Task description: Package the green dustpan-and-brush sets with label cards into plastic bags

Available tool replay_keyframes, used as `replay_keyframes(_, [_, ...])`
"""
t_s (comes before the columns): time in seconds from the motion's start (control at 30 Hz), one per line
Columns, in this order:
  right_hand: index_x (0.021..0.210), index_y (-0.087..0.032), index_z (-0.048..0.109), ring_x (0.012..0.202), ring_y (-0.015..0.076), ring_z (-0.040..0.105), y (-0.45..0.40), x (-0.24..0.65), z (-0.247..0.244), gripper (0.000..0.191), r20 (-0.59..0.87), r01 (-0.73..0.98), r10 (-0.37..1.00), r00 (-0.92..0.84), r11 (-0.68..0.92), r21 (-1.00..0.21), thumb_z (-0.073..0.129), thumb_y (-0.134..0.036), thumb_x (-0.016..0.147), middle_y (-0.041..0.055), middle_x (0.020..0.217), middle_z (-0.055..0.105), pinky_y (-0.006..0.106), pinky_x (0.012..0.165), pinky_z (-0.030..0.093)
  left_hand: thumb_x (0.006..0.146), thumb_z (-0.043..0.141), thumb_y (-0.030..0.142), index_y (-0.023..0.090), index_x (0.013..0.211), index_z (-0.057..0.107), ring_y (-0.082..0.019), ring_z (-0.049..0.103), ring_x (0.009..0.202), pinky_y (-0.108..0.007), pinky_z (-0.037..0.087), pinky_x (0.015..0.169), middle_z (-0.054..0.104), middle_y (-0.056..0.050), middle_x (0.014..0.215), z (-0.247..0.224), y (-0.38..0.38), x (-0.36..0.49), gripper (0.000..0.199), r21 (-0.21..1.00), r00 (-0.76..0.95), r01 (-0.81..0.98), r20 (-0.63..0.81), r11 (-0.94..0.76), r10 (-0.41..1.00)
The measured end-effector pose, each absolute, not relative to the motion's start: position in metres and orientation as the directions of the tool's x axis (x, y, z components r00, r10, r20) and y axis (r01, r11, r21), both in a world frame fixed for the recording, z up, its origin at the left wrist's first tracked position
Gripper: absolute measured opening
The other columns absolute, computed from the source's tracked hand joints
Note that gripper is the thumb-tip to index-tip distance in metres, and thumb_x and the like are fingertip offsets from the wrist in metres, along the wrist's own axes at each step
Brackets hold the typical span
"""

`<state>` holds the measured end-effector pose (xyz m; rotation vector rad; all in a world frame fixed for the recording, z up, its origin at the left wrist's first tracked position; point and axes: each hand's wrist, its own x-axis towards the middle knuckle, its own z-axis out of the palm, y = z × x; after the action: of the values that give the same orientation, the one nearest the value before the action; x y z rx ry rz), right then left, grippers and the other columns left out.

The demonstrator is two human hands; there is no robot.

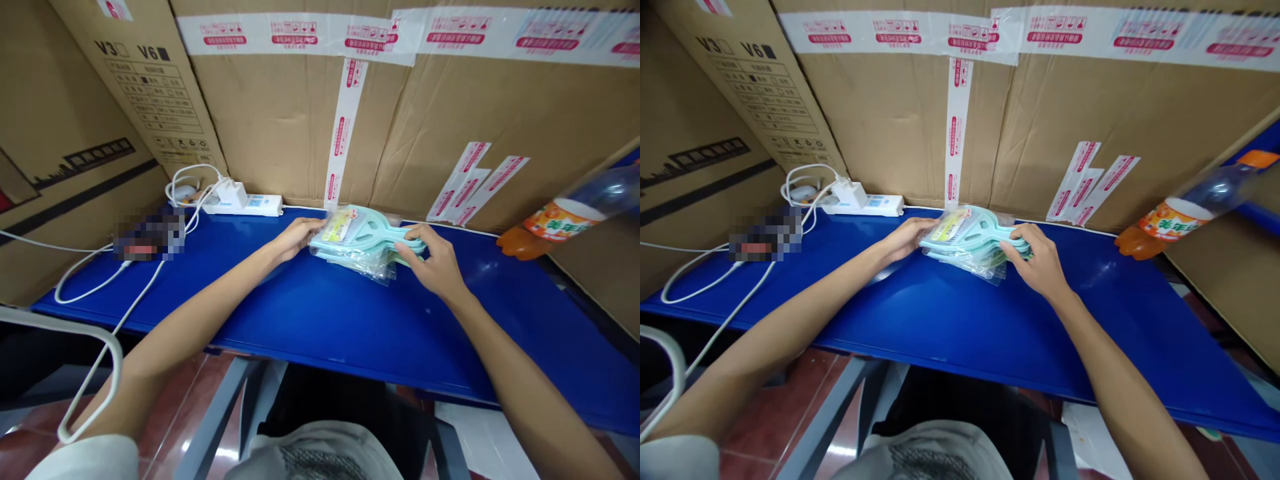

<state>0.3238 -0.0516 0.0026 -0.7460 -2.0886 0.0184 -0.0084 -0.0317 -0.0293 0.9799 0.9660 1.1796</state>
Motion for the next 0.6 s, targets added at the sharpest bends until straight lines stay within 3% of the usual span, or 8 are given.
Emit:
replay_keyframes(0.17, [0.103,-0.027,0.061,0.101,0.0292,0.074,-0.059,0.316,-0.001,0.010,0.733,0.475,0.475,-0.487,0.848,-0.234,0.069,-0.031,0.104,0.0069,0.107,0.076,0.044,0.090,0.057,0.088,0.084,0.029,0.011,0.092,0.082,-0.023,0.079,0.079,-0.032,0.060,0.076,0.085,-0.014,0.093,-0.028,-0.028,-0.010,0.018,0.906,0.176,-0.364,-0.163,0.217,0.971])
replay_keyframes(0.27, [0.116,-0.027,0.063,0.102,0.0280,0.075,-0.067,0.310,-0.001,0.014,0.743,0.454,0.474,-0.472,0.853,-0.257,0.069,-0.028,0.104,0.0074,0.113,0.076,0.044,0.091,0.059,0.083,0.089,0.027,0.013,0.090,0.082,-0.019,0.077,0.074,-0.028,0.059,0.070,0.085,-0.011,0.089,-0.027,-0.031,-0.009,0.017,0.930,0.119,-0.328,-0.134,0.166,0.984])
replay_keyframes(0.37, [0.136,-0.029,0.064,0.118,0.0299,0.073,-0.074,0.304,0.002,0.031,0.749,0.444,0.475,-0.462,0.855,-0.268,0.067,-0.028,0.105,0.0106,0.127,0.074,0.048,0.103,0.059,0.074,0.097,0.025,0.014,0.087,0.083,-0.015,0.072,0.069,-0.023,0.054,0.064,0.083,-0.006,0.083,-0.025,-0.036,-0.008,0.021,0.969,0.001,-0.243,-0.053,0.052,0.999])
replay_keyframes(0.5, [0.151,-0.033,0.066,0.131,0.0322,0.067,-0.078,0.304,0.004,0.046,0.662,0.480,0.587,-0.467,0.797,-0.368,0.067,-0.035,0.105,0.0130,0.141,0.067,0.054,0.112,0.056,0.066,0.102,0.030,0.014,0.082,0.081,-0.016,0.071,0.067,-0.024,0.053,0.063,0.082,-0.006,0.080,-0.018,-0.042,-0.006,0.030,0.977,0.006,-0.212,-0.004,0.005,1.000])
replay_keyframes(0.6, [0.150,-0.033,0.071,0.130,0.0320,0.068,-0.075,0.308,0.003,0.047,0.587,0.462,0.657,-0.473,0.752,-0.470,0.068,-0.037,0.103,0.0113,0.141,0.068,0.056,0.114,0.056,0.073,0.097,0.033,0.014,0.086,0.080,-0.020,0.074,0.069,-0.027,0.055,0.064,0.082,-0.008,0.081,-0.016,-0.044,-0.003,0.029,0.968,0.033,-0.249,0.000,0.008,0.999])
